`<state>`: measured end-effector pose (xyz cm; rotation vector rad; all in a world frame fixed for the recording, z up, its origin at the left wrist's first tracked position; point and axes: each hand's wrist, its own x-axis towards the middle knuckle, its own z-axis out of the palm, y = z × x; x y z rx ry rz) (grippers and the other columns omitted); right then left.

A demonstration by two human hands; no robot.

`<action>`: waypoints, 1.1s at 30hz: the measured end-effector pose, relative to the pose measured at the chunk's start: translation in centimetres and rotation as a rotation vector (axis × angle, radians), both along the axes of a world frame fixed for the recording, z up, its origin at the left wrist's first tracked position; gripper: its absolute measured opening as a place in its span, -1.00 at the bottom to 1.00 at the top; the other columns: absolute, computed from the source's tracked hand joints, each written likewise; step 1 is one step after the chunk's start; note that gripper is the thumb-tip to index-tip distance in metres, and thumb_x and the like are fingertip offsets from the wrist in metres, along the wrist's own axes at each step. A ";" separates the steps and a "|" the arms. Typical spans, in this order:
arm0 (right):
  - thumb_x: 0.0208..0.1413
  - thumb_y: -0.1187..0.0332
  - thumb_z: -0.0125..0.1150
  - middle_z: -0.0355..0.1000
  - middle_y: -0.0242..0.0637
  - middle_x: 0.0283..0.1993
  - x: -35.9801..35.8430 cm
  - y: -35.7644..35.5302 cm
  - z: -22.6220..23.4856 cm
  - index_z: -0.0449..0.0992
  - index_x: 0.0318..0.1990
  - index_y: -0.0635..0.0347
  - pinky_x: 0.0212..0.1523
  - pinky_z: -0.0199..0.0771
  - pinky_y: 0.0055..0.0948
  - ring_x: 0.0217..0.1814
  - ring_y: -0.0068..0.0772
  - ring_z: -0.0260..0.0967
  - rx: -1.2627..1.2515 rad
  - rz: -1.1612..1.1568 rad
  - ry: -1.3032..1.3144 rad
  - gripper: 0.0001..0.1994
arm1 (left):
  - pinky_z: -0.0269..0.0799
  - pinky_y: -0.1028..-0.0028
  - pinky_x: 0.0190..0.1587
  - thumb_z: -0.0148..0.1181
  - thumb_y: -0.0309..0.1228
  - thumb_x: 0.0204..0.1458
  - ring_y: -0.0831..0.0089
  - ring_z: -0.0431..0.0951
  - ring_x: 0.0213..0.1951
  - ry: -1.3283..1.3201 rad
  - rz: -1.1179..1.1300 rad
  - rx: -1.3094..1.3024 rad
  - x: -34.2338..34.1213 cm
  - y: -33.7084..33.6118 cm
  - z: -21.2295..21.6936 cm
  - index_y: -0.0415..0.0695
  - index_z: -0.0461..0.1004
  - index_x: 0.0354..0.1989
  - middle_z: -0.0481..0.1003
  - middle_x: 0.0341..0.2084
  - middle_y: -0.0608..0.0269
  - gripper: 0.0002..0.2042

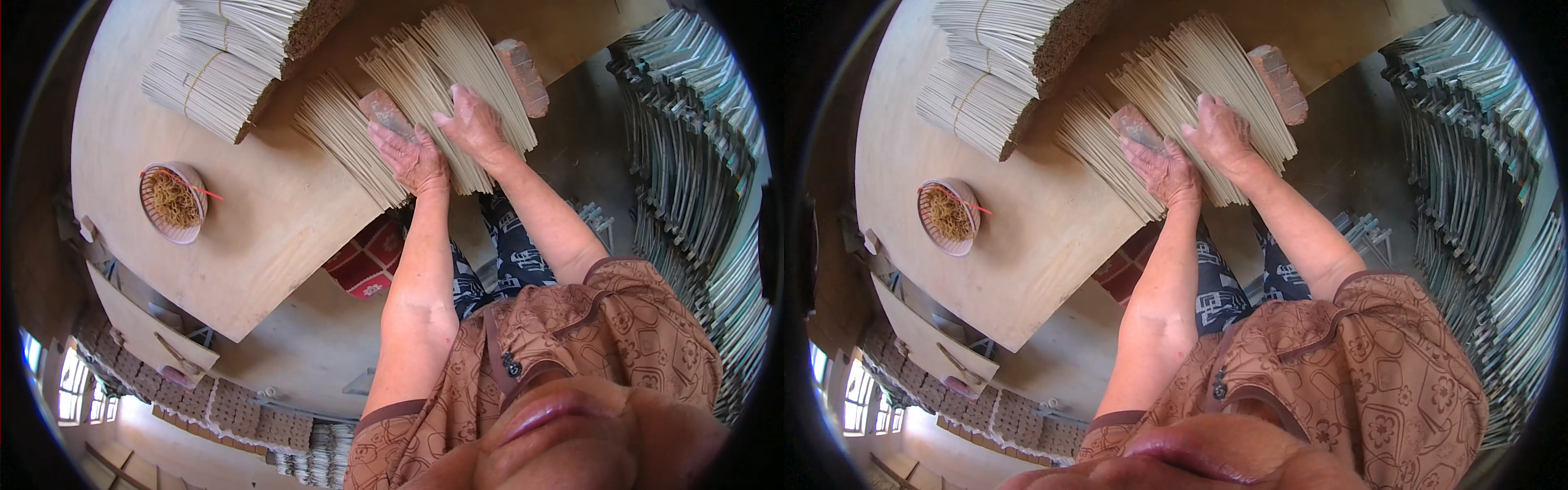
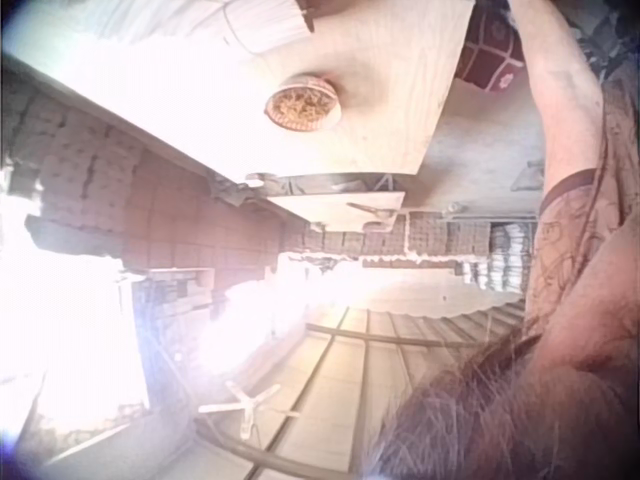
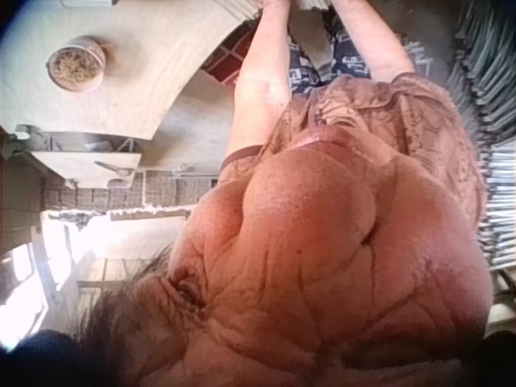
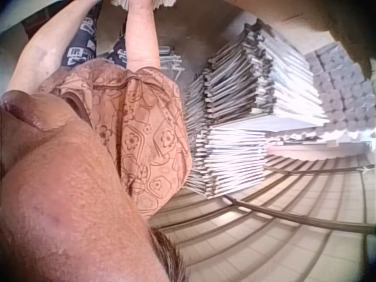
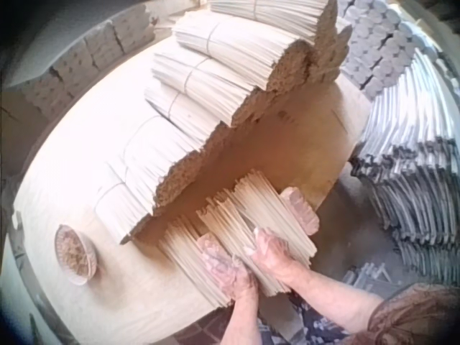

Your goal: The person lifts mesh frames, gathers sticks from the screens by hand, aligns and stacks them on a table, and secures the bundled sticks with rubber bands.

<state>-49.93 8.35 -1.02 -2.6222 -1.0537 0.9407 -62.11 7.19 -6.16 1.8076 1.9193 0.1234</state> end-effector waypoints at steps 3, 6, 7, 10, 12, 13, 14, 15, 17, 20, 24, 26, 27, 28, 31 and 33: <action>-0.05 0.16 0.30 0.47 0.08 -0.10 0.1 0.2 -0.3 0.43 -0.05 0.35 -0.03 0.45 -0.10 -0.04 0.09 0.45 0.019 -0.019 0.051 -0.51 | 0.29 0.16 0.23 0.10 -0.03 0.11 -0.05 0.12 0.33 -0.007 0.007 -0.013 0.3 0.0 0.3 -0.13 -0.26 0.45 -0.08 0.40 -0.04 -0.13; -0.06 0.14 0.27 0.47 0.12 -0.06 0.5 0.4 0.0 0.42 0.02 0.38 0.01 0.45 -0.11 0.01 0.12 0.44 -0.042 -0.034 0.128 -0.45 | 0.28 0.16 0.23 0.11 -0.04 0.11 -0.06 0.13 0.33 -0.012 0.011 -0.013 0.2 0.0 0.3 -0.15 -0.26 0.45 -0.07 0.39 -0.06 -0.13; -0.06 0.14 0.26 0.47 0.15 -0.05 0.5 0.6 -0.1 0.41 0.06 0.38 0.03 0.44 -0.12 0.02 0.13 0.44 -0.041 -0.053 0.138 -0.42 | 0.28 0.15 0.24 0.11 -0.05 0.11 -0.06 0.13 0.33 -0.022 0.008 0.003 0.1 0.0 0.2 -0.15 -0.26 0.45 -0.06 0.39 -0.08 -0.12; -0.08 0.13 0.26 0.46 0.19 -0.03 0.9 0.4 -0.5 0.40 0.11 0.38 0.07 0.44 -0.13 0.05 0.13 0.43 -0.035 -0.081 0.160 -0.38 | 0.27 0.16 0.24 0.12 -0.06 0.11 -0.07 0.13 0.32 -0.019 -0.001 0.006 0.1 0.0 0.3 -0.16 -0.26 0.44 -0.05 0.38 -0.10 -0.12; -0.09 0.14 0.26 0.46 0.21 -0.03 1.4 0.1 -1.0 0.40 0.12 0.38 0.08 0.44 -0.14 0.06 0.13 0.43 -0.027 -0.090 0.172 -0.37 | 0.26 0.17 0.25 0.13 -0.07 0.11 -0.07 0.14 0.32 -0.023 -0.002 0.008 0.2 0.0 0.4 -0.16 -0.26 0.44 -0.04 0.38 -0.10 -0.12; -0.10 0.12 0.26 0.47 0.19 -0.07 1.6 -0.2 -1.7 0.44 0.00 0.39 0.05 0.44 -0.13 0.02 0.13 0.44 0.024 -0.088 0.176 -0.44 | 0.24 0.17 0.26 0.13 -0.08 0.10 -0.07 0.14 0.32 -0.027 -0.006 0.011 0.3 0.0 0.5 -0.16 -0.26 0.44 -0.04 0.37 -0.10 -0.12; -0.12 0.11 0.25 0.49 0.18 -0.11 1.7 -0.2 -1.9 0.47 -0.12 0.39 0.01 0.45 -0.12 -0.03 0.13 0.46 0.074 -0.085 0.183 -0.50 | 0.24 0.17 0.26 0.13 -0.08 0.10 -0.07 0.14 0.32 -0.025 -0.004 0.009 0.2 0.0 0.4 -0.16 -0.26 0.44 -0.04 0.37 -0.10 -0.12; -0.12 0.11 0.25 0.49 0.18 -0.11 2.1 -0.3 -2.0 0.47 -0.12 0.39 0.01 0.45 -0.12 -0.03 0.13 0.46 0.071 -0.084 0.185 -0.50 | 0.24 0.17 0.26 0.13 -0.09 0.10 -0.07 0.14 0.32 -0.026 -0.006 0.008 0.2 0.0 0.4 -0.16 -0.26 0.44 -0.04 0.37 -0.10 -0.12; -0.13 0.13 0.25 0.52 0.13 -0.20 2.8 -0.2 -1.8 0.50 -0.20 0.40 -0.06 0.46 -0.18 -0.12 0.08 0.49 0.034 -0.155 0.441 -0.54 | 0.24 0.17 0.27 0.14 -0.09 0.10 -0.07 0.14 0.31 -0.024 -0.005 0.007 0.0 0.0 0.4 -0.16 -0.26 0.44 -0.03 0.37 -0.10 -0.12; -0.04 0.22 0.23 0.53 -0.13 -0.34 3.3 -0.1 -1.0 0.51 -0.18 0.40 -0.18 0.45 -0.38 -0.27 -0.38 0.47 0.033 -0.184 0.471 -0.62 | 0.25 0.17 0.26 0.14 -0.10 0.09 -0.06 0.13 0.32 -0.035 -0.002 0.023 0.1 0.1 0.4 -0.17 -0.26 0.44 -0.02 0.37 -0.09 -0.12; -0.05 0.25 0.23 0.49 -0.22 -0.41 4.2 -0.5 -1.6 0.48 -0.26 0.39 -0.27 0.43 -0.42 -0.37 -0.43 0.43 0.112 -0.211 0.493 -0.67 | 0.26 0.17 0.25 0.15 -0.09 0.08 -0.06 0.13 0.32 -0.055 -0.001 0.024 0.5 0.1 0.7 -0.17 -0.26 0.44 -0.02 0.36 -0.09 -0.11; 0.00 0.30 0.25 0.46 -0.32 -0.43 4.0 0.0 -0.5 0.46 -0.23 0.36 -0.37 0.40 -0.53 -0.43 -0.55 0.40 0.072 -0.282 0.559 -0.71 | 0.26 0.17 0.25 0.16 -0.08 0.07 -0.06 0.12 0.32 -0.053 0.006 0.011 0.4 0.1 0.6 -0.18 -0.26 0.44 -0.01 0.36 -0.09 -0.10; 0.00 0.30 0.25 0.46 -0.32 -0.43 3.7 0.1 0.0 0.46 -0.23 0.36 -0.37 0.40 -0.53 -0.43 -0.55 0.40 0.070 -0.278 0.562 -0.71 | 0.26 0.18 0.25 0.16 -0.08 0.07 -0.06 0.12 0.32 -0.045 -0.003 0.021 0.3 0.1 0.6 -0.18 -0.26 0.44 -0.01 0.36 -0.09 -0.10; 0.04 0.31 0.25 0.45 -0.34 -0.43 3.4 0.2 0.4 0.45 -0.21 0.35 -0.39 0.40 -0.57 -0.44 -0.60 0.39 0.118 -0.319 0.703 -0.72 | 0.26 0.19 0.25 0.17 -0.08 0.06 -0.06 0.12 0.33 -0.038 -0.011 0.031 0.2 0.1 0.5 -0.18 -0.26 0.44 -0.01 0.36 -0.09 -0.09; 0.10 0.33 0.25 0.43 -0.39 -0.44 2.1 2.1 3.7 0.43 -0.17 0.33 -0.42 0.38 -0.64 -0.45 -0.66 0.37 0.155 -0.293 0.976 -0.74 | 0.27 0.19 0.25 0.19 -0.07 0.05 -0.04 0.14 0.32 -0.043 -0.015 0.076 -0.2 0.0 0.1 -0.19 -0.25 0.44 -0.01 0.36 -0.08 -0.08; 0.11 0.34 0.23 0.42 -0.39 -0.45 0.6 4.5 6.7 0.43 -0.17 0.33 -0.45 0.38 -0.63 -0.48 -0.66 0.36 0.169 -0.119 1.052 -0.75 | 0.29 0.21 0.24 0.17 -0.08 0.07 -0.04 0.12 0.33 -0.189 0.065 -0.068 0.0 -0.2 0.2 -0.19 -0.25 0.44 -0.02 0.37 -0.07 -0.10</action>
